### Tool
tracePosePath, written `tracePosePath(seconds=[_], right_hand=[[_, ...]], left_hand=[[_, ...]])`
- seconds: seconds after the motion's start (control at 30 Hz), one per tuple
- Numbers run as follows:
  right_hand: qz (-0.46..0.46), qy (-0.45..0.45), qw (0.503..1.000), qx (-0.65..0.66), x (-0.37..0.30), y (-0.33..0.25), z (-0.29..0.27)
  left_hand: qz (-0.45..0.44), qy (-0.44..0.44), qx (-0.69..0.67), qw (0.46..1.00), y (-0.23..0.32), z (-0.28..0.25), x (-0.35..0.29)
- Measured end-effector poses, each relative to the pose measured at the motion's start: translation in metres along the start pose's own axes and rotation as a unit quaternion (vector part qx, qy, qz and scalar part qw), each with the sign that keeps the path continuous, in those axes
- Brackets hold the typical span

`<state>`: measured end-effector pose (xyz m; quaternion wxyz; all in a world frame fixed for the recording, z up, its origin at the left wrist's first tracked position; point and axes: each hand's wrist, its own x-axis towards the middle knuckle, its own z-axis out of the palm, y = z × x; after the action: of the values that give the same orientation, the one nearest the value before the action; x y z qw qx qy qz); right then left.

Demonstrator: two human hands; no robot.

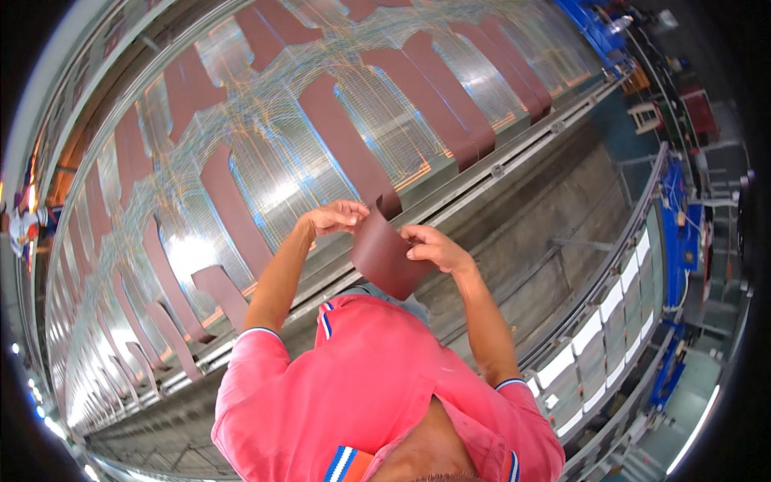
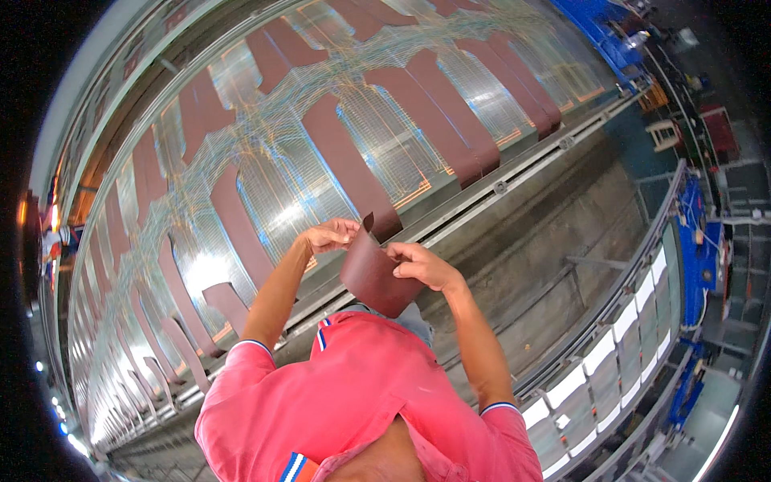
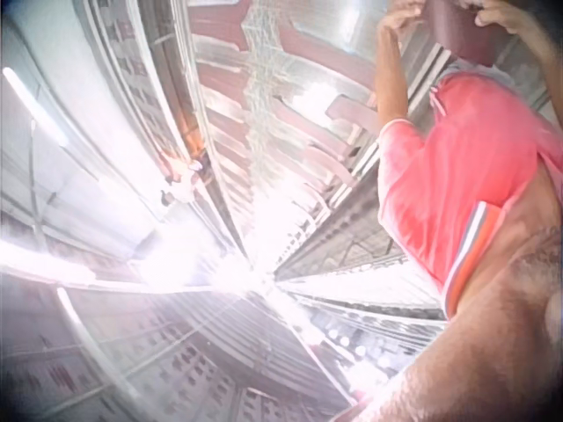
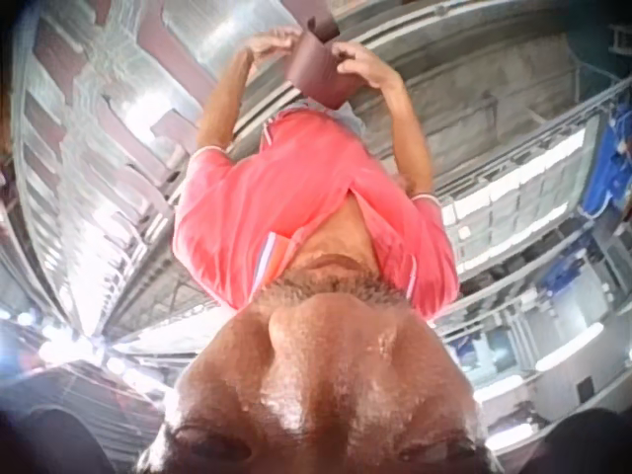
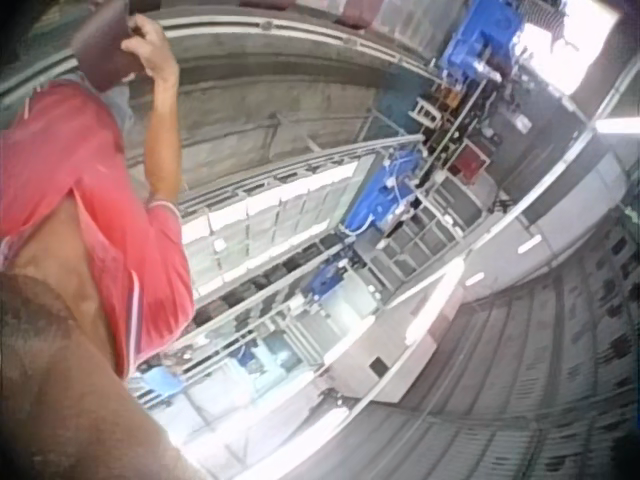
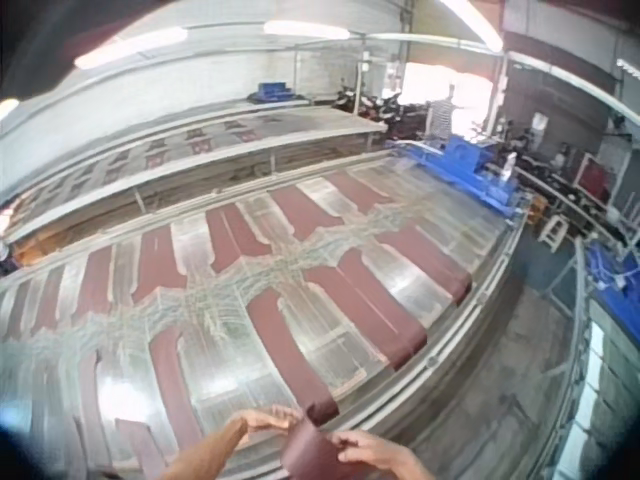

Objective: The person repeatedly places reddish-brown rectangular sheets onto a curved metal surface with a grid pattern, aligning them along blue guide lines and smoothing them down by hand. The person works one sheet at a time, moving along the surface to cover successive sections.

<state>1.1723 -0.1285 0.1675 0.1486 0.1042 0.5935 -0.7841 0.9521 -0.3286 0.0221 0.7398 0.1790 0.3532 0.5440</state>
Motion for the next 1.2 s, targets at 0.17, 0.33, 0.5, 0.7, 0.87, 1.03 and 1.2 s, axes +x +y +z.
tracePosePath(seconds=[0.17, 0.33, 0.5, 0.7, 0.87, 1.03, 1.2], right_hand=[[0.063, 0.141, 0.98, 0.126, 0.017, 0.023, -0.003], [0.168, 0.113, 0.975, 0.087, 0.078, 0.072, 0.023], [0.206, 0.13, 0.965, -0.097, 0.128, 0.137, 0.036], [0.164, 0.232, 0.921, -0.268, 0.145, 0.132, 0.035], [0.152, 0.305, 0.924, -0.172, 0.138, 0.14, 0.047], [0.153, 0.365, 0.916, -0.06, 0.128, 0.152, 0.051], [0.141, 0.401, 0.905, -0.023, 0.139, 0.149, 0.044]], left_hand=[[0.105, 0.169, 0.032, 0.98, 0.05, -0.037, -0.002], [0.094, 0.359, 0.167, 0.914, 0.11, -0.123, -0.056], [0.1, 0.454, 0.228, 0.856, 0.14, -0.21, -0.107], [-0.004, 0.414, 0.482, 0.772, 0.17, -0.239, -0.092], [-0.033, 0.443, 0.503, 0.741, 0.172, -0.232, -0.064], [0.043, 0.472, 0.431, 0.767, 0.166, -0.246, -0.056], [0.042, 0.435, 0.454, 0.776, 0.192, -0.252, -0.038]])
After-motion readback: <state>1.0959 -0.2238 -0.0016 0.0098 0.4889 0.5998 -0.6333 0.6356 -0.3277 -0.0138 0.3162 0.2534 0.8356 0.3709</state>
